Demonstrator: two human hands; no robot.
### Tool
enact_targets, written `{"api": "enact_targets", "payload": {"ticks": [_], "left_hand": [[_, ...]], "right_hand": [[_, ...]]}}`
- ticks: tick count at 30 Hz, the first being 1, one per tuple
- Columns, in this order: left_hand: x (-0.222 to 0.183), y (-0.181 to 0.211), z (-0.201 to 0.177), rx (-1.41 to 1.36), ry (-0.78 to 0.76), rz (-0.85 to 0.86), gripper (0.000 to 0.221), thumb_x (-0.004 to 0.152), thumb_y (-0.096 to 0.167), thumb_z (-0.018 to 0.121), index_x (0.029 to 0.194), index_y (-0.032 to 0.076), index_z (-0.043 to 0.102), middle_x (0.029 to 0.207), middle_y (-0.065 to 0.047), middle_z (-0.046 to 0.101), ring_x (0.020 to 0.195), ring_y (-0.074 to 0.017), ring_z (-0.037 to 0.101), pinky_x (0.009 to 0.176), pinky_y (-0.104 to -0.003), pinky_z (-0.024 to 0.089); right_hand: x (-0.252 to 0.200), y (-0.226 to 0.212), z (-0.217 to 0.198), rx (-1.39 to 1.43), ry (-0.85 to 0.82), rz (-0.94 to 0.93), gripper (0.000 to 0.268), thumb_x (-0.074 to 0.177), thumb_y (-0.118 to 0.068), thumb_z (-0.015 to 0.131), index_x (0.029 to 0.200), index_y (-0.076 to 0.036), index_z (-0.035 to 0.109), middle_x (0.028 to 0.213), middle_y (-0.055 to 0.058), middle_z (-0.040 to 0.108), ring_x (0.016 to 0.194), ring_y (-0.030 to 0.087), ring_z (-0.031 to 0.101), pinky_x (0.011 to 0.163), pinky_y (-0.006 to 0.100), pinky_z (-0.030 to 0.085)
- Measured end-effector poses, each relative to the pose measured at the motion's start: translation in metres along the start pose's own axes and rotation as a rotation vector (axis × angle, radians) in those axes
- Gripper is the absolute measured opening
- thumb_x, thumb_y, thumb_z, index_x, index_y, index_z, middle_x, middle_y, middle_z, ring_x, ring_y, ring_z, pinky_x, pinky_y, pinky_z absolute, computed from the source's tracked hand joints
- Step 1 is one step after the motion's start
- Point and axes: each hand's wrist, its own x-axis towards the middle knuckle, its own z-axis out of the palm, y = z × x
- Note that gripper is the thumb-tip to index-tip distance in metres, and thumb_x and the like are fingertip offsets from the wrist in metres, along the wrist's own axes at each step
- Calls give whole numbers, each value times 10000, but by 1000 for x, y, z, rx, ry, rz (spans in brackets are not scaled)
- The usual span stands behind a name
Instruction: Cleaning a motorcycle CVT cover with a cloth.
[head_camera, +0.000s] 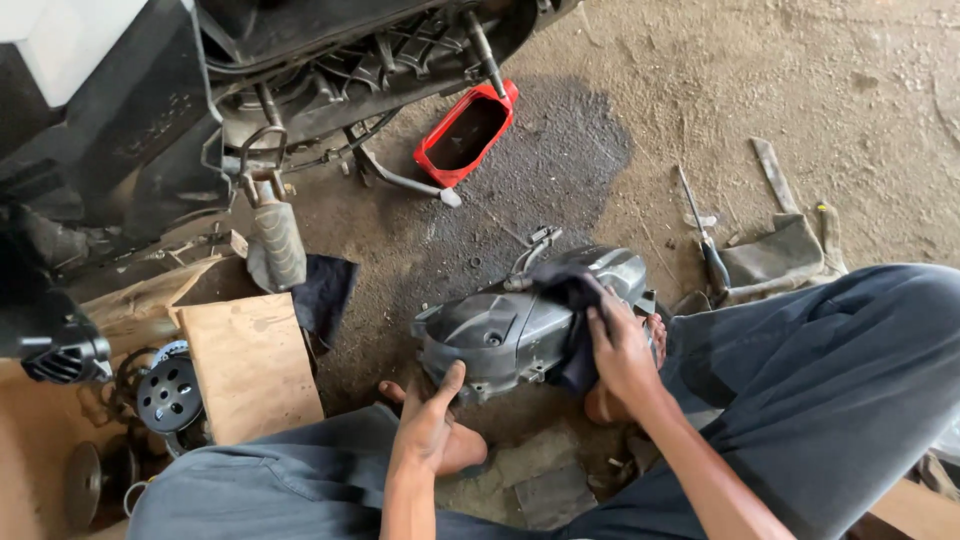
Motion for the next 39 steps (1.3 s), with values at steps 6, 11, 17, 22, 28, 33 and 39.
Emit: {"api": "enact_targets", "payload": {"ticks": [6,11,17,22,28,33,39], "left_hand": [[2,11,5,116,8,-26,638,814,200,716,1386,-45,577,1357,-171,665,1248,-248,583,1080,-337,388],[11,4,-1,76,-145,79,507,872,148,705,1328,-55,614,1275,-167,690,1130,-244,625,1003,-344,453],[-2,39,36,121,17,-39,895,814,638,460,1468,30,529,1533,-152,524,1368,-278,486,1103,-411,353],[13,36,38,139,131,-36,925,844,644,464,1551,49,422,1673,-149,344,1534,-292,311,1212,-416,239],[16,45,47,6,103,-43,615,956,434,469,1373,16,641,1382,-109,664,1202,-188,598,1023,-312,423],[29,28,27,46,78,-12,580,986,397,406,1351,11,637,1366,-101,626,1204,-193,504,1061,-310,340],[35,31,43,-35,296,-8,479,989,482,629,976,10,714,844,-150,677,649,-290,669,482,-339,533]], "right_hand": [[-24,-34,31,66,53,-207,602,842,38,528,1434,-71,549,1524,75,547,1513,331,380,1255,486,235],[-50,-56,25,106,-29,-286,594,850,3,513,1442,-46,538,1554,94,509,1517,321,377,1261,484,217],[-68,-55,32,55,3,-297,555,871,-3,530,1426,-30,532,1542,106,500,1499,333,378,1254,488,253],[-62,-52,35,98,47,-277,509,883,37,510,1384,-27,569,1484,132,520,1430,358,452,1180,461,351],[-48,-84,47,4,-91,-511,669,860,-58,648,1495,24,451,1599,200,426,1498,362,412,1247,504,302],[-13,-106,72,-86,37,-585,539,997,-280,528,1519,-145,517,1538,76,533,1436,319,485,1173,465,334],[-76,-71,73,-140,4,-578,537,1047,-342,394,1537,-154,511,1604,89,462,1485,346,397,1172,456,307]]}}
